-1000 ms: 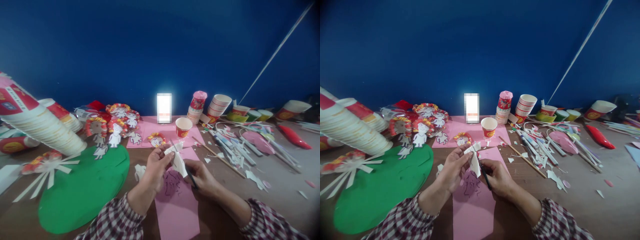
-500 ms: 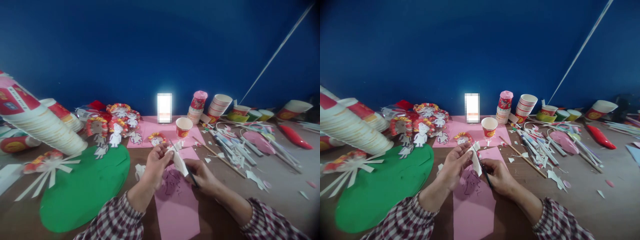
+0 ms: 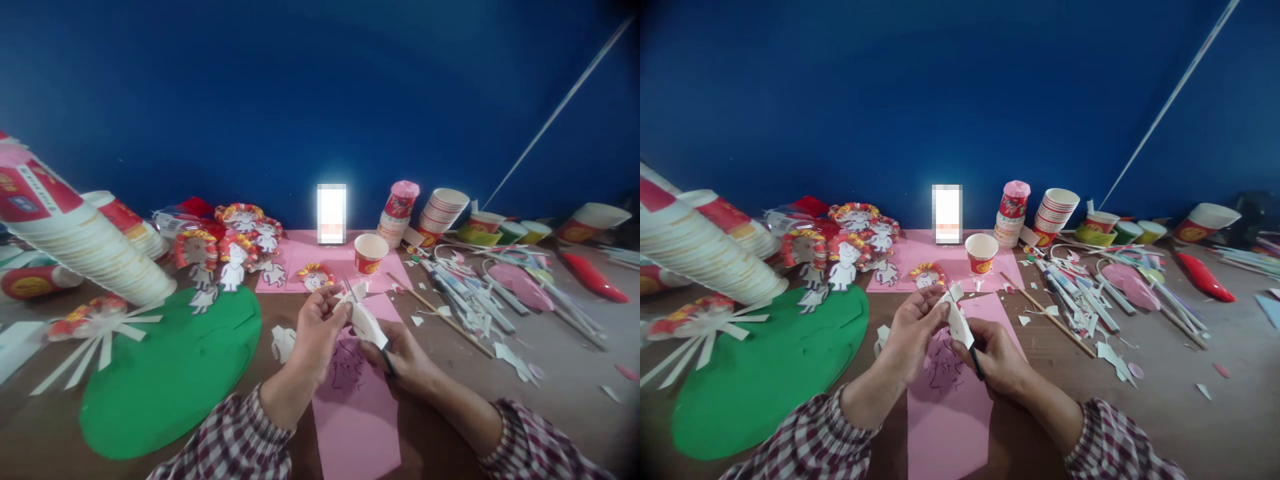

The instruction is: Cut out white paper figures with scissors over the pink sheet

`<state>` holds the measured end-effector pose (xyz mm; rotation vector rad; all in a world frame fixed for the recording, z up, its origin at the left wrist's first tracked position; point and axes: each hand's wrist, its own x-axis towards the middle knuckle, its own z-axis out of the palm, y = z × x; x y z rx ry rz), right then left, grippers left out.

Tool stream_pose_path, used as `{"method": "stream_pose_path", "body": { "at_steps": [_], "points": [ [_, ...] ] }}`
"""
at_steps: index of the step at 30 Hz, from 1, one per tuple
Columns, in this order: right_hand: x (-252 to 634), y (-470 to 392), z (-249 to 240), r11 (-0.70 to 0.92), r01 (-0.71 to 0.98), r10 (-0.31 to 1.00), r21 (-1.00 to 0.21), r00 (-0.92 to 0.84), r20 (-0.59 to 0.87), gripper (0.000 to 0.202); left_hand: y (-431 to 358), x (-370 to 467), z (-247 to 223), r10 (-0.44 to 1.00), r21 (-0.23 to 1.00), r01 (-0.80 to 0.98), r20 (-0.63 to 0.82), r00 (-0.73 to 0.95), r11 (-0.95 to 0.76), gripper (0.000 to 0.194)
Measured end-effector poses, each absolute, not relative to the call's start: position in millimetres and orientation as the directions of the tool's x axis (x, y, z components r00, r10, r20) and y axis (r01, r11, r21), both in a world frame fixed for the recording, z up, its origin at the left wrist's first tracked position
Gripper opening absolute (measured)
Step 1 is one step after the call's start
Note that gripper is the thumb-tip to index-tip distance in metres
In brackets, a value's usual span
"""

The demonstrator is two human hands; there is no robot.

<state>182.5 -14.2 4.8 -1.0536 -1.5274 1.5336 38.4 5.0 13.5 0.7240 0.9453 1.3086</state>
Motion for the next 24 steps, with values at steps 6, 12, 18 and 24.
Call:
{"method": "stream_pose_path", "body": {
  "at_steps": [6,12,18,24],
  "points": [
    [183.3,-16.0,2.4,-0.067,0.113,0.915,-0.991,-0.389,-0.107,0.023,3.5,39.0,13.8,0.987,0.867,-0.479,-0.160,-0.002,0.139,0.037],
    [181.4,-16.9,2.8,-0.074,0.111,0.920,-0.991,-0.376,-0.111,0.021,3.5,39.8,11.4,0.987,0.860,-0.491,-0.163,-0.008,0.138,0.036],
    [179.2,-17.6,2.6,-0.062,0.071,0.929,-0.996,-0.361,-0.084,0.020,2.2,40.9,10.6,0.986,0.847,-0.511,-0.167,0.008,0.147,0.035],
    [178.0,-17.8,5.6,-0.064,0.064,0.926,-0.996,-0.367,-0.083,0.029,1.2,41.4,9.5,0.987,0.848,-0.510,-0.158,0.022,0.147,0.035]
  ]
}}
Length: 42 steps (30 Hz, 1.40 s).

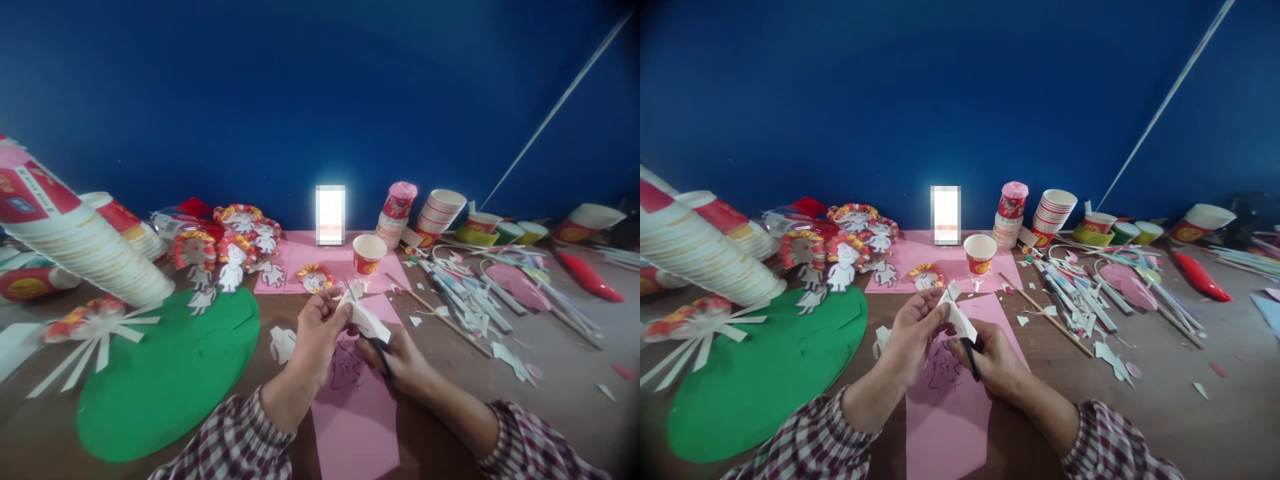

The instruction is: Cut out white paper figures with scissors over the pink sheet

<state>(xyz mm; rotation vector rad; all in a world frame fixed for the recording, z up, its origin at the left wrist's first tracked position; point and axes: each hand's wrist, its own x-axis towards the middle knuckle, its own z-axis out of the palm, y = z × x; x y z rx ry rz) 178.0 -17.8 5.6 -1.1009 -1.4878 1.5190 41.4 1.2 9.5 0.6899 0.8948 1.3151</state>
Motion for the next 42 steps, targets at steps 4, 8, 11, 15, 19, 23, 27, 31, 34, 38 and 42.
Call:
{"method": "stream_pose_path", "body": {
  "at_steps": [4,8,11,15,19,23,27,31,34,38,42],
  "points": [
    [178.1,-17.7,5.1,-0.064,0.076,0.930,-0.995,-0.357,-0.087,0.030,1.0,42.1,9.5,0.986,0.845,-0.514,-0.165,0.014,0.149,0.038],
    [178.1,-17.7,4.3,-0.071,0.062,0.930,-0.996,-0.356,-0.089,0.031,1.4,43.0,12.1,0.984,0.844,-0.513,-0.178,0.006,0.156,0.038],
    [177.4,-17.6,4.6,-0.063,0.049,0.931,-0.997,-0.358,-0.076,0.032,1.7,43.0,13.5,0.983,0.850,-0.503,-0.184,-0.001,0.159,0.038],
    [176.7,-17.4,4.0,-0.070,0.056,0.933,-0.996,-0.349,-0.085,0.032,1.5,42.5,12.9,0.982,0.852,-0.497,-0.188,0.000,0.163,0.039],
    [177.2,-17.3,2.6,-0.061,0.065,0.932,-0.996,-0.353,-0.080,0.033,0.8,42.4,12.4,0.981,0.851,-0.497,-0.195,-0.001,0.169,0.039],
    [178.0,-17.1,2.3,-0.069,0.069,0.931,-0.995,-0.353,-0.089,0.034,0.6,42.4,13.3,0.981,0.846,-0.505,-0.195,0.012,0.174,0.038],
    [177.2,-17.6,3.2,-0.048,0.068,0.935,-0.997,-0.348,-0.068,0.033,0.6,43.0,14.0,0.981,0.845,-0.506,-0.192,0.012,0.172,0.039],
    [174.9,-18.0,2.6,-0.049,0.080,0.945,-0.996,-0.319,-0.073,0.030,1.7,43.4,12.4,0.979,0.842,-0.510,-0.202,0.002,0.175,0.040],
    [173.7,-18.1,1.5,-0.058,0.084,0.953,-0.995,-0.294,-0.080,0.026,3.1,42.6,9.4,0.980,0.843,-0.509,-0.201,-0.001,0.173,0.040],
    [172.4,-18.4,1.7,-0.108,0.081,0.955,-0.991,-0.269,-0.126,0.027,3.6,42.0,7.2,0.975,0.846,-0.501,-0.220,-0.016,0.183,0.041],
    [172.8,-16.8,-0.6,-0.102,0.070,0.961,-0.992,-0.252,-0.117,0.029,2.8,43.1,10.4,0.972,0.835,-0.506,-0.232,0.033,0.217,0.036]
  ]
}}
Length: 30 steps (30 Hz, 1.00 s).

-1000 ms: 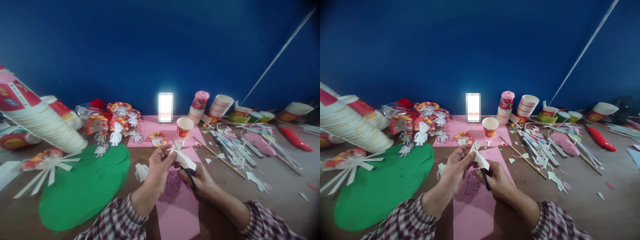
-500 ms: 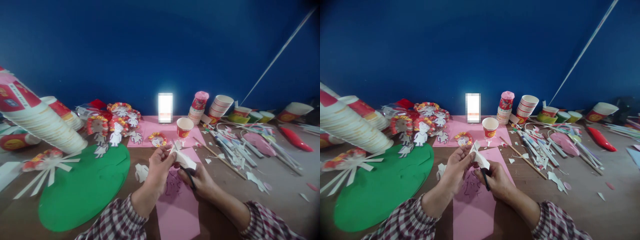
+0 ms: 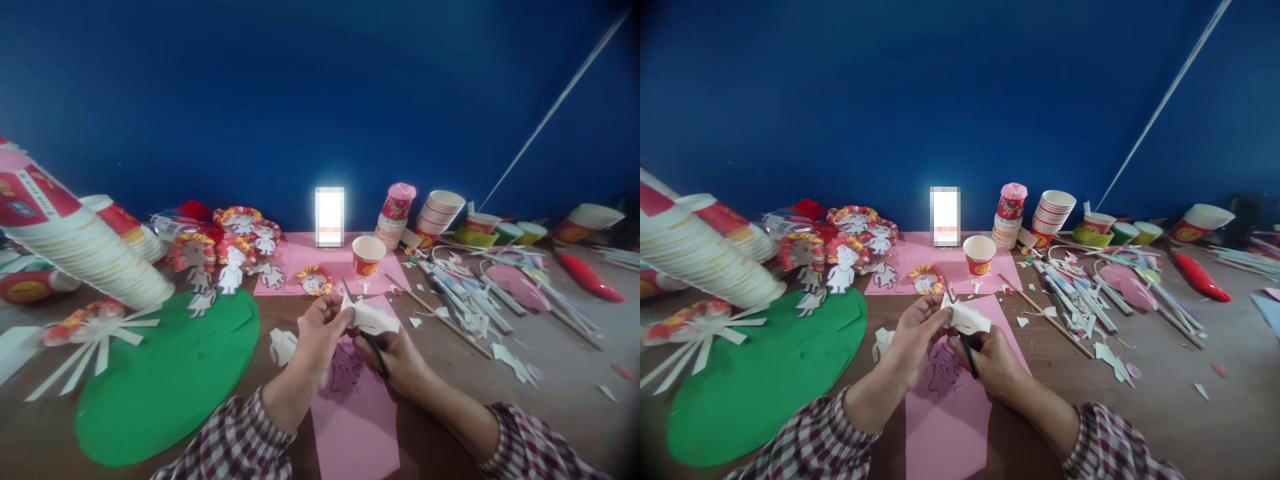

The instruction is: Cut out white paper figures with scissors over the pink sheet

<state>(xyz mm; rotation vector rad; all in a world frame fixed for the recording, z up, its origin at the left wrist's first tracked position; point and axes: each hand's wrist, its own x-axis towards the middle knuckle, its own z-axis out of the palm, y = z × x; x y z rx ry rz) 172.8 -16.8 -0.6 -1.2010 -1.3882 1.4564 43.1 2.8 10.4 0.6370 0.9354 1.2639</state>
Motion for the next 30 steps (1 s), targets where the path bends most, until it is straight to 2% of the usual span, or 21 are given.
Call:
{"method": "stream_pose_path", "body": {
  "at_steps": [4,11,14,18,23,30],
  "points": [
    [177.6,-11.5,-9.7,-0.097,0.165,0.953,-0.981,-0.268,-0.139,0.032,5.4,39.2,13.8,0.964,0.811,-0.530,-0.259,0.052,0.246,0.030],
    [184.5,-3.0,-6.2,-0.090,-0.012,0.978,-0.996,-0.190,-0.086,0.036,17.6,23.1,11.9,0.952,0.755,-0.613,-0.307,-0.018,0.232,0.024],
    [185.6,-1.6,-2.3,-0.031,-0.055,0.993,-0.998,-0.112,-0.025,0.037,20.3,21.8,11.0,0.947,0.792,-0.557,-0.319,-0.030,0.249,0.026],
    [186.3,0.6,-6.9,0.056,-0.120,0.997,-0.991,-0.043,0.062,0.034,18.5,24.8,8.6,0.951,0.844,-0.451,-0.306,0.038,0.290,0.026],
    [185.9,2.8,-13.4,0.055,-0.125,0.995,-0.991,-0.081,0.065,0.034,13.6,29.3,5.9,0.953,0.873,-0.383,-0.271,0.134,0.302,0.028],
    [185.6,0.4,-15.3,0.066,-0.106,0.980,-0.992,-0.179,0.084,0.035,12.4,34.3,-1.2,0.960,0.882,-0.380,-0.262,0.099,0.280,0.037]
  ]
}}
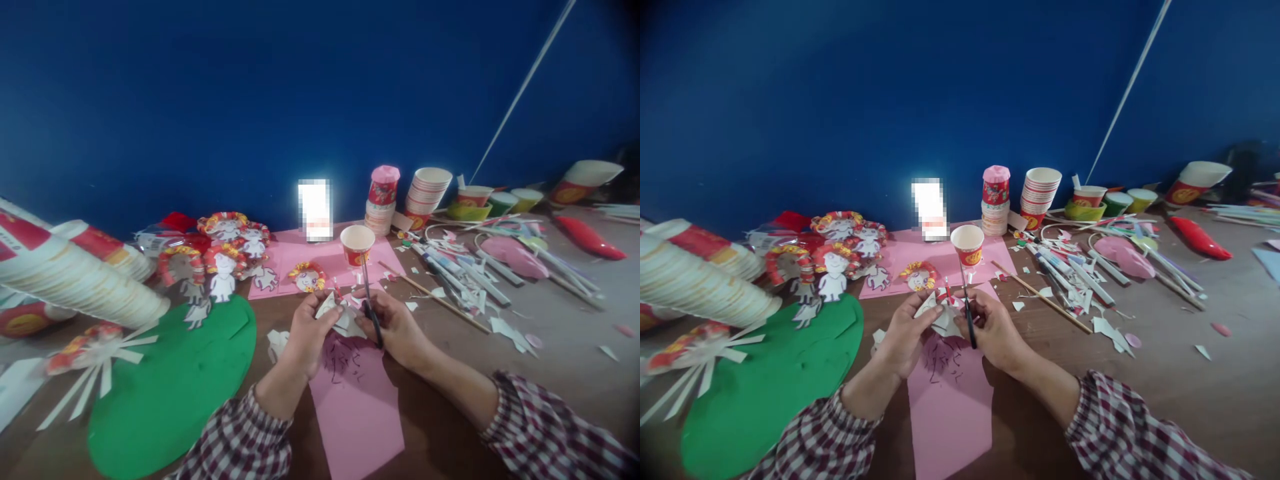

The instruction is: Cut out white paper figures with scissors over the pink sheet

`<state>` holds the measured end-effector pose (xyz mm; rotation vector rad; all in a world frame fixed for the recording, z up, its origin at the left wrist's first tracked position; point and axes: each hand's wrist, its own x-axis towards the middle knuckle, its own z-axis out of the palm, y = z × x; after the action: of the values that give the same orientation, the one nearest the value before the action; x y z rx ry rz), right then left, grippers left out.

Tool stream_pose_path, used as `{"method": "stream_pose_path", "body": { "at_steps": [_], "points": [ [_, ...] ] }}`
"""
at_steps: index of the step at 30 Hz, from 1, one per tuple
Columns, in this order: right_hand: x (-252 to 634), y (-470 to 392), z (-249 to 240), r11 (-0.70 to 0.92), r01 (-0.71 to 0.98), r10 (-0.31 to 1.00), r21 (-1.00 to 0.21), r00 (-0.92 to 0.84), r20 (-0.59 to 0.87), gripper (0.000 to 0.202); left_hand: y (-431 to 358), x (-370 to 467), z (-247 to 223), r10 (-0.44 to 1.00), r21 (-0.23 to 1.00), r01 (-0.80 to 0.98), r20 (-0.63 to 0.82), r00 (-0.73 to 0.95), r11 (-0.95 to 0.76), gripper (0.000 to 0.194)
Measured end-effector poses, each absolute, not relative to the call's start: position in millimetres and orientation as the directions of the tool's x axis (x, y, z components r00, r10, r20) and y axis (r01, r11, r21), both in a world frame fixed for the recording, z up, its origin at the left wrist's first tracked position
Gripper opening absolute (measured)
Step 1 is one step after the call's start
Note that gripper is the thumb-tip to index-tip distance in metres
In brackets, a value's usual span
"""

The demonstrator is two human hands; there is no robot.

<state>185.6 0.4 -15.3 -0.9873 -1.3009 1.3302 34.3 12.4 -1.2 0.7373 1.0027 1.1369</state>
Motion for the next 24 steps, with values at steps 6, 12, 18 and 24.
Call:
{"method": "stream_pose_path", "body": {
  "at_steps": [6,12,18,24],
  "points": [
    [184.1,-1.7,-20.4,0.056,-0.088,0.977,-0.995,-0.202,0.073,0.039,11.8,35.7,-4.4,0.969,0.907,-0.343,-0.242,0.053,0.246,0.034],
    [182.4,-2.0,-17.8,0.050,-0.060,0.979,-0.997,-0.195,0.061,0.040,11.0,36.7,-5.9,0.969,0.902,-0.354,-0.235,0.075,0.246,0.038],
    [179.8,-6.2,-15.4,0.003,-0.049,0.973,-0.999,-0.230,0.014,0.042,10.9,36.6,-3.1,0.963,0.915,-0.304,-0.267,0.037,0.265,0.039],
    [181.7,-2.0,-18.9,0.014,-0.096,0.987,-0.995,-0.155,0.029,0.047,7.0,35.9,2.5,0.959,0.867,-0.412,-0.233,0.163,0.280,0.035]
  ]
}}
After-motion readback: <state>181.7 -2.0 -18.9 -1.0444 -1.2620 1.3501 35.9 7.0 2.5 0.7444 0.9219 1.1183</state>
